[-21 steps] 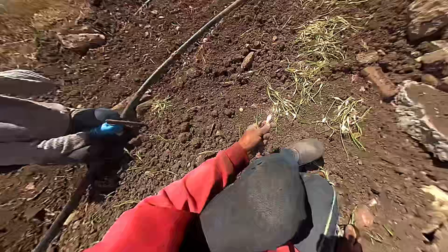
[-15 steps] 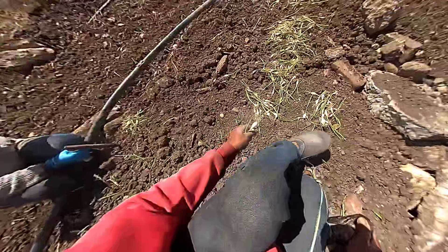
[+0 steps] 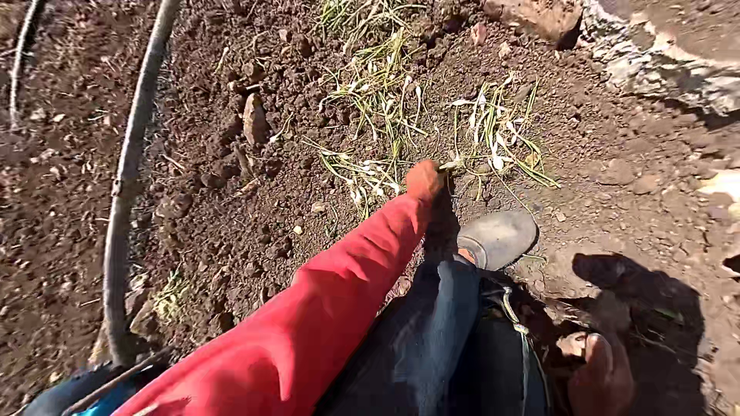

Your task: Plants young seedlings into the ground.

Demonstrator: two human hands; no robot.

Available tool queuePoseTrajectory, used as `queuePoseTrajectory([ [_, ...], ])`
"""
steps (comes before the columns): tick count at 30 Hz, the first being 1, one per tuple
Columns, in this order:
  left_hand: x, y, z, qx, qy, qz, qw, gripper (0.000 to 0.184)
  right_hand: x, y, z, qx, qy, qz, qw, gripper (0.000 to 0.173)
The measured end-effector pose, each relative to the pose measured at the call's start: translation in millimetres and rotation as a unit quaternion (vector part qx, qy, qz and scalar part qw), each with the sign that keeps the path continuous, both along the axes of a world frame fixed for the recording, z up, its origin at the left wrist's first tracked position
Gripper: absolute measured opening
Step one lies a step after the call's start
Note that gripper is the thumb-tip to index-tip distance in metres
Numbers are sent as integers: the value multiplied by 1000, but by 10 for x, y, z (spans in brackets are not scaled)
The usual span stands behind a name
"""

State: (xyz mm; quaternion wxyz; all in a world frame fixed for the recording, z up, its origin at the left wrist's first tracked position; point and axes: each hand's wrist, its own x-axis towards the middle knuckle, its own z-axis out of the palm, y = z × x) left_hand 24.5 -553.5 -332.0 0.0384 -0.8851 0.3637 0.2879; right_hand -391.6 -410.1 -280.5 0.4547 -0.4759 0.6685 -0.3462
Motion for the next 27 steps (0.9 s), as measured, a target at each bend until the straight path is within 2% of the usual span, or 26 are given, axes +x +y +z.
queuePoseTrajectory([
  [2,8,62,47,-38,-12,-41,998,39,21,-174,145,9,-2,-32,999,50],
  [5,-65,101,501,-184,14,-134,974,29,-67,-564,678,-47,-78,-52,994,36],
  [7,-292,90,738,-246,102,-187,945,20,-309,-817,1016,-89,-165,-25,982,36],
  [9,-606,-196,795,-250,198,-209,924,18,-448,-1304,1126,-127,-202,-9,971,36],
  [11,-1006,-546,739,-199,261,-256,909,25,-371,-1732,973,-144,-164,-22,976,35],
  [12,-1239,-743,687,-163,267,-298,902,26,-242,-1847,734,-142,-136,-44,980,35],
  [13,-1495,-935,626,-122,257,-347,894,26,-89,-1857,387,-123,-100,-82,984,34],
  [15,-2075,-1206,489,-25,208,-453,866,26,183,-1606,-331,-25,-45,-173,984,35],
  [16,-2362,-1231,410,18,179,-509,842,24,241,-1413,-488,7,-31,-193,981,36],
  [18,-2773,-1190,240,90,158,-600,779,19,208,-1176,-396,-12,-32,-189,981,43],
  [19,-2864,-1084,163,103,158,-617,764,22,130,-1085,-193,-32,-55,-186,981,47],
  [21,-2850,-966,55,35,163,-608,776,28,-82,-1155,244,-98,-110,-193,970,40],
  [23,-2656,-1100,96,-29,205,-562,801,30,-276,-1394,527,-162,-116,-194,961,31],
  [25,-2560,-1417,181,-60,233,-531,813,24,-413,-1820,436,-195,-84,-185,960,26],
  [27,-2711,-1745,228,-62,217,-535,814,22,-344,-2099,-31,-143,-67,-216,964,31],
])
